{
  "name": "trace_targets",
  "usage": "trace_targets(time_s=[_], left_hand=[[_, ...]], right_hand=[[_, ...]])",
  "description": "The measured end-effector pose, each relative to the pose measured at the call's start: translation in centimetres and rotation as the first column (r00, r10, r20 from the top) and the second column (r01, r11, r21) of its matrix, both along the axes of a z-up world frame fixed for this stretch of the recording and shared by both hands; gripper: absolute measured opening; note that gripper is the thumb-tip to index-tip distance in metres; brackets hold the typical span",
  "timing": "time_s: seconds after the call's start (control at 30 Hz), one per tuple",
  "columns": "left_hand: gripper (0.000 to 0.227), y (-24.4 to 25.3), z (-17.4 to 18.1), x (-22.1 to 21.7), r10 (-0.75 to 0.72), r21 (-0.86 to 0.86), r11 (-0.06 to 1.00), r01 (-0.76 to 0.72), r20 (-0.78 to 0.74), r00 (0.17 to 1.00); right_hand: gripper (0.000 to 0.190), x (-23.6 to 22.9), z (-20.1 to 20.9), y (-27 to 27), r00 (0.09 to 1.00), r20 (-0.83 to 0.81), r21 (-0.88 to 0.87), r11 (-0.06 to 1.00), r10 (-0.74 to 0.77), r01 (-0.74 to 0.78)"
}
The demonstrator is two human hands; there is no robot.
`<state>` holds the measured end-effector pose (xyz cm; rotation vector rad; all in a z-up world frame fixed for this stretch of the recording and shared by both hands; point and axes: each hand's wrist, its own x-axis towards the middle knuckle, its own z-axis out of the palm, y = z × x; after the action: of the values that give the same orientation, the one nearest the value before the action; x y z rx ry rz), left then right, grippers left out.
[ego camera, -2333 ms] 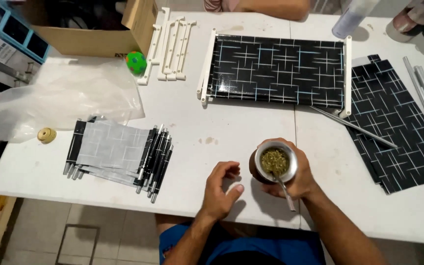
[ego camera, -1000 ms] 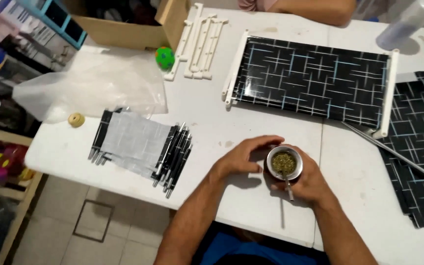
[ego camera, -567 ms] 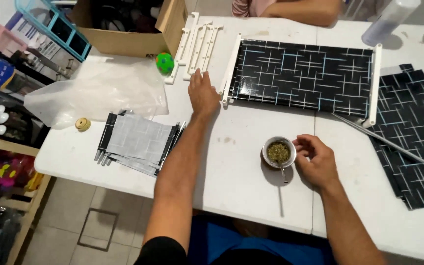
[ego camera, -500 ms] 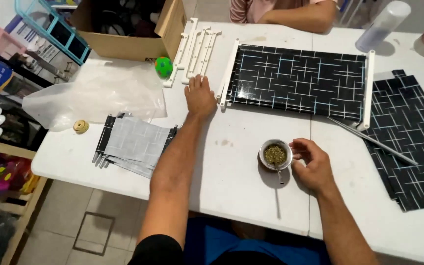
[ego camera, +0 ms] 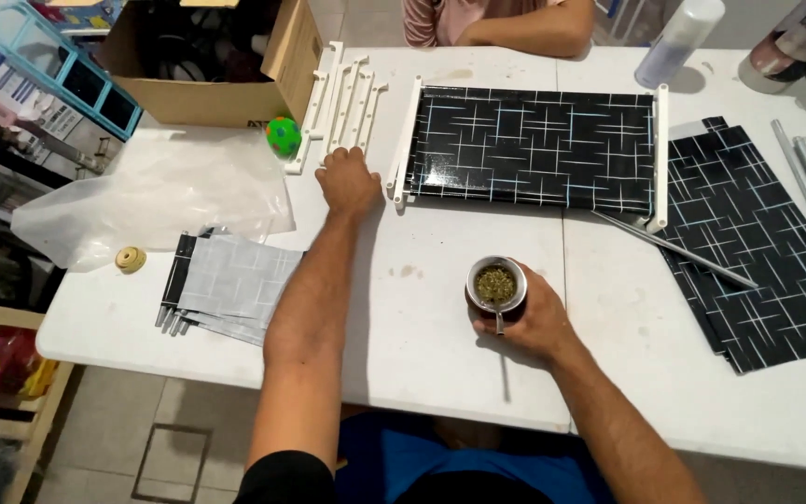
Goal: Assembling a portable shelf unit by sliding metal rods into fabric sleeves and organizing components on a table.
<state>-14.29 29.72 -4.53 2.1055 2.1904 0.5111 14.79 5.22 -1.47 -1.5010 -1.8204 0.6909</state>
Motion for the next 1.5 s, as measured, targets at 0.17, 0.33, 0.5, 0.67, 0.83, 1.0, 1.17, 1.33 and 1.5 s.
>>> trace_targets(time_s=[0.17, 0.33, 0.5, 0.67, 0.83, 1.0, 1.17, 1.33, 1.5], left_hand=[[0.034, -0.3, 1.3, -0.2, 0.044, -0.085, 0.995, -0.050, -0.076, 0.996], [0.031, -1.0, 2.6, -0.2, 0.106, -0.167, 0.981, -0.103, 0.008, 0.994], [0.032, -1.2, 2.4, -0.7, 0.134, -0.232, 0.965, -0.120, 0.042, 0.990], [0.042, 0.1, -0.3, -1.6, 0.091, -0.192, 0.980, -0.046, 0.235, 0.968], [0.043, 1.9, -2.1, -2.3, 0.131, -0.252, 0.966, -0.052, 0.308, 0.942], [0.051, 2.5, -2.5, -3.0, 0.209, -0.331, 0.941, -0.068, 0.409, 0.888], [0.047, -1.7, -0.2, -2.3, 0.145, -0.286, 0.955, 0.082, 0.686, 0.713], [0.050, -12.6, 3.8, -1.4, 0.050, -0.108, 0.993, 0.057, 0.786, 0.616], [0.047, -24.3, 5.9, 1.4, 0.291, -0.339, 0.938, 0.068, 0.880, 0.375]], right_hand=[[0.097, 0.0, -0.3, -0.1, 1.000, -0.009, 0.049, 0.998, 0.029, -0.028], [0.100, 0.9, -2.4, 0.9, 0.999, 0.001, 0.008, 0.999, 0.033, -0.033], [0.098, 0.6, -0.9, 0.2, 0.999, -0.009, -0.026, 0.999, 0.037, -0.037], [0.098, 1.0, -2.2, 0.7, 0.999, -0.006, -0.004, 0.999, 0.031, -0.031], [0.100, 1.1, -2.4, 0.7, 0.999, -0.025, -0.031, 0.999, 0.020, -0.020], [0.096, 1.0, -1.6, 0.6, 0.999, -0.029, -0.034, 0.999, 0.029, -0.030], [0.094, 0.6, -0.2, 0.0, 1.000, -0.005, -0.093, 0.995, 0.022, -0.022], [0.096, 0.2, -1.0, -1.4, 0.999, -0.046, -0.151, 0.988, -0.005, -0.002], [0.082, -1.1, 4.8, -0.6, 0.987, -0.036, -0.492, 0.862, -0.160, 0.121]])
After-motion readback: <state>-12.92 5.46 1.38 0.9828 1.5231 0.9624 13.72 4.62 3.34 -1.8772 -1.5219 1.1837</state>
